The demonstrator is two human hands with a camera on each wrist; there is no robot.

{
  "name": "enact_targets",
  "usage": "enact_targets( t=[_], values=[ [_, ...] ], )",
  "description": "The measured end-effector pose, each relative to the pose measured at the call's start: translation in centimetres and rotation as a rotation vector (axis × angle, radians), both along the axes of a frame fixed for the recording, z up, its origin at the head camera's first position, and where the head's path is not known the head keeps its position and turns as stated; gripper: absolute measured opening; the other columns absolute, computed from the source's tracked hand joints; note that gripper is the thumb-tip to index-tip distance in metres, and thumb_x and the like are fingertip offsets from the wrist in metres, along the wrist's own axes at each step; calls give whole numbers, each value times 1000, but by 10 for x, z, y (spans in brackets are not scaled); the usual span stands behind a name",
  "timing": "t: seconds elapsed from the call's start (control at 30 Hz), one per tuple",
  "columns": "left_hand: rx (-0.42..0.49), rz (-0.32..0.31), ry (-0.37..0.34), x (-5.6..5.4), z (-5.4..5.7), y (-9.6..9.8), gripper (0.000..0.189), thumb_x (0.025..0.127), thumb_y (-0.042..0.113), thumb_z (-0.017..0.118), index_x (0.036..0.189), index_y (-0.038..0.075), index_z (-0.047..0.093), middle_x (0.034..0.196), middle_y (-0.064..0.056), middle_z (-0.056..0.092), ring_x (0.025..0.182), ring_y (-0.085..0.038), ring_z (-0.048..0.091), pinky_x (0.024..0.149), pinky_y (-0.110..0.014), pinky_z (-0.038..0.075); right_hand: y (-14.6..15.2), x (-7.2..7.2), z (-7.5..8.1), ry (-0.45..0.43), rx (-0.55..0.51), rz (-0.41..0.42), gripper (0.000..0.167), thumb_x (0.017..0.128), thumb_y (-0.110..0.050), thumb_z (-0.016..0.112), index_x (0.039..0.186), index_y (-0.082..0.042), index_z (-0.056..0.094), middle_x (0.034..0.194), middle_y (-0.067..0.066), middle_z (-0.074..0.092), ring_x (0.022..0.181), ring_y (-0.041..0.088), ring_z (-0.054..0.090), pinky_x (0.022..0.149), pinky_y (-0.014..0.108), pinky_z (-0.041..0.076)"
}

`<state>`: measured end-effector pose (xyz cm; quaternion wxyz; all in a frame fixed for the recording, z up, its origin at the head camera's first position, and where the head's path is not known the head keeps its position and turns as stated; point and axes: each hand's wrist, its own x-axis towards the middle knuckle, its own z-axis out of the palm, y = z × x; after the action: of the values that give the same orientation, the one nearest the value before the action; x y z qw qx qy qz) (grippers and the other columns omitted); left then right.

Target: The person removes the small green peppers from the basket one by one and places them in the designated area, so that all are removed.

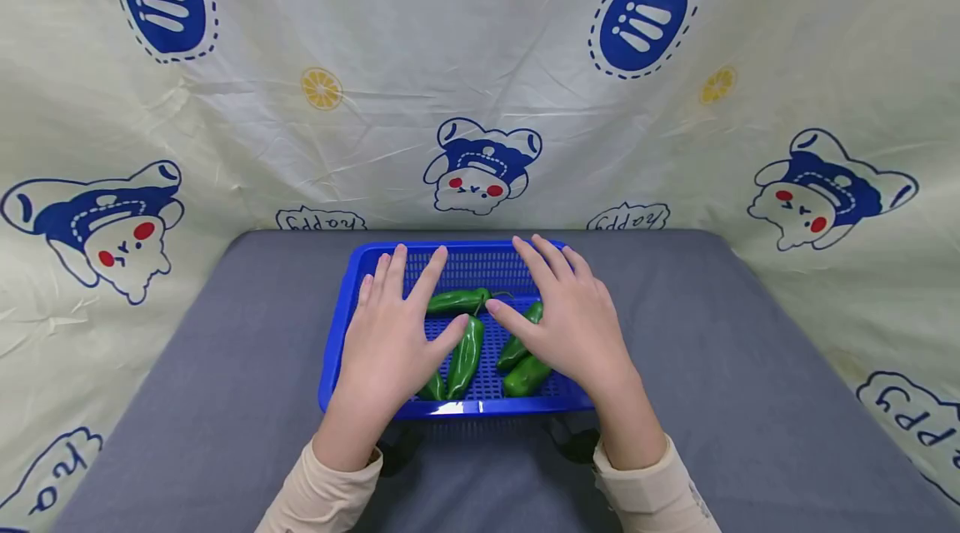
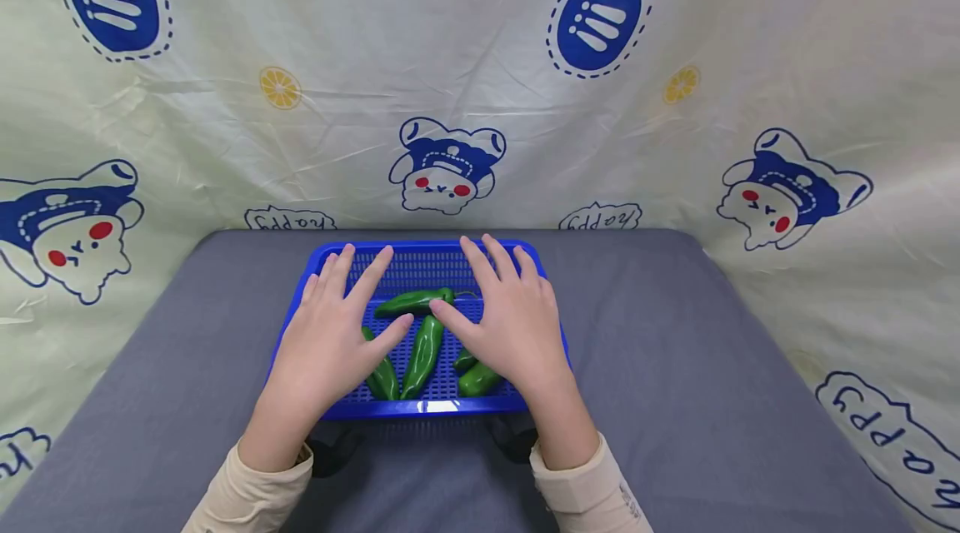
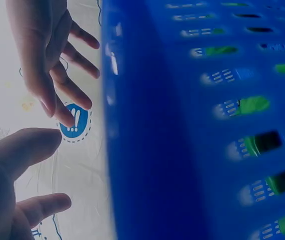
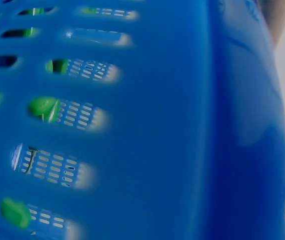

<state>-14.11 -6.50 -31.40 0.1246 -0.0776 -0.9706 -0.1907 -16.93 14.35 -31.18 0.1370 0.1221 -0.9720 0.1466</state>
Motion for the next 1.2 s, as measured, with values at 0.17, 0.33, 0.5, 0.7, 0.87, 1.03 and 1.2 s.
enact_targets(
  t=[0.17,0.33,0.5,0.7,0.87,1.03,1.2],
  values=[
    [17,-2,-3,0,-2,-1,81,90,59,61,158,32,25,165,-17,19,154,-37,14,124,-53,15,2,0,-3,9,-15,5,84,87,-73,52,157,-35,26,163,4,30,148,41,27,108,73,31],
    [21,1,0,-1,-4,-3,82,90,58,62,158,31,25,165,-17,21,153,-38,16,124,-54,16,4,1,-5,2,-15,4,85,87,-74,52,158,-35,25,163,4,30,148,39,28,108,72,32],
    [53,-7,-6,-3,-4,-7,86,89,57,64,159,28,24,164,-18,22,153,-38,18,123,-54,18,5,1,-5,5,-25,10,85,87,-74,52,158,-35,25,163,4,31,148,39,28,107,73,32],
    [91,-18,-16,-6,-4,-16,95,87,57,67,160,18,20,163,-18,25,152,-38,20,123,-56,18,8,0,-3,11,-30,19,84,88,-74,50,158,-35,24,163,4,31,147,38,30,106,71,35],
    [115,-14,-55,-7,-7,-32,97,88,56,67,160,15,18,164,-17,24,153,-37,19,123,-57,17,11,-1,0,8,-40,20,84,88,-75,50,158,-35,24,163,3,31,147,37,30,106,70,36],
    [145,-29,-80,-8,-12,-51,98,88,53,69,161,16,15,165,-14,20,153,-38,16,123,-59,14,14,0,4,-10,-52,17,85,87,-76,48,158,-36,23,163,4,30,147,38,30,106,71,36],
    [166,-39,-103,-6,-21,-70,100,86,52,71,161,16,14,166,-15,18,153,-39,15,122,-61,14,18,1,7,-8,-62,13,85,88,-75,50,158,-36,23,162,4,32,147,38,31,106,69,37]
  ],
)
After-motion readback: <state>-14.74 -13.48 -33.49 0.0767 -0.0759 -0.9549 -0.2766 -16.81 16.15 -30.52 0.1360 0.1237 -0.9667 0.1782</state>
